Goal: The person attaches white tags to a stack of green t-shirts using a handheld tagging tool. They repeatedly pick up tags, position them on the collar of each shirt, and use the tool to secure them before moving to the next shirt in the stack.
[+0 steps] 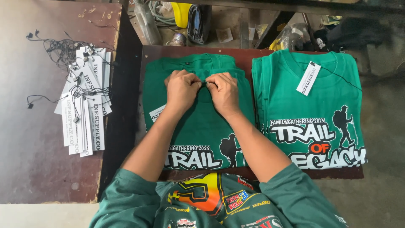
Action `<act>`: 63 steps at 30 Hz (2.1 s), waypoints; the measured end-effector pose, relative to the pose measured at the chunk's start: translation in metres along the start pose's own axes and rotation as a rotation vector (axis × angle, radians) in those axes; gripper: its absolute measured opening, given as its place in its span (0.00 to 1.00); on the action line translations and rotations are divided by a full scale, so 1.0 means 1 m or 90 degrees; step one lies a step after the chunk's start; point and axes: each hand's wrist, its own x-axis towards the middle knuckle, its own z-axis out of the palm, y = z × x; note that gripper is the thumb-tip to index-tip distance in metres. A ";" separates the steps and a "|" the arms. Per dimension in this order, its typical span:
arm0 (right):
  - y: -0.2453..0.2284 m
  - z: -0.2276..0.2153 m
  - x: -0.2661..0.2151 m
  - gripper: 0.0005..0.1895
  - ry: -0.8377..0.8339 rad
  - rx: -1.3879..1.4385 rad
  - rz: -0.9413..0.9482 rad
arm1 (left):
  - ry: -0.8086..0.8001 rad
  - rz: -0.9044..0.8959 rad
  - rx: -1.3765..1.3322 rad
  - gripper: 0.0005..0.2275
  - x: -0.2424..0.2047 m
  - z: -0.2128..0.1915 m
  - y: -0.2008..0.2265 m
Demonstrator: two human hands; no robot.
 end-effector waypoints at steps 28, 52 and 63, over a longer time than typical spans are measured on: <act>0.004 0.002 -0.001 0.07 0.006 -0.006 0.003 | 0.007 -0.050 -0.048 0.06 0.002 0.002 0.001; -0.003 -0.001 0.003 0.05 -0.002 0.020 -0.005 | -0.002 -0.055 -0.031 0.05 -0.004 0.001 0.011; 0.012 -0.065 0.028 0.05 0.000 0.034 0.192 | 0.018 -0.149 -0.292 0.11 -0.002 -0.039 0.020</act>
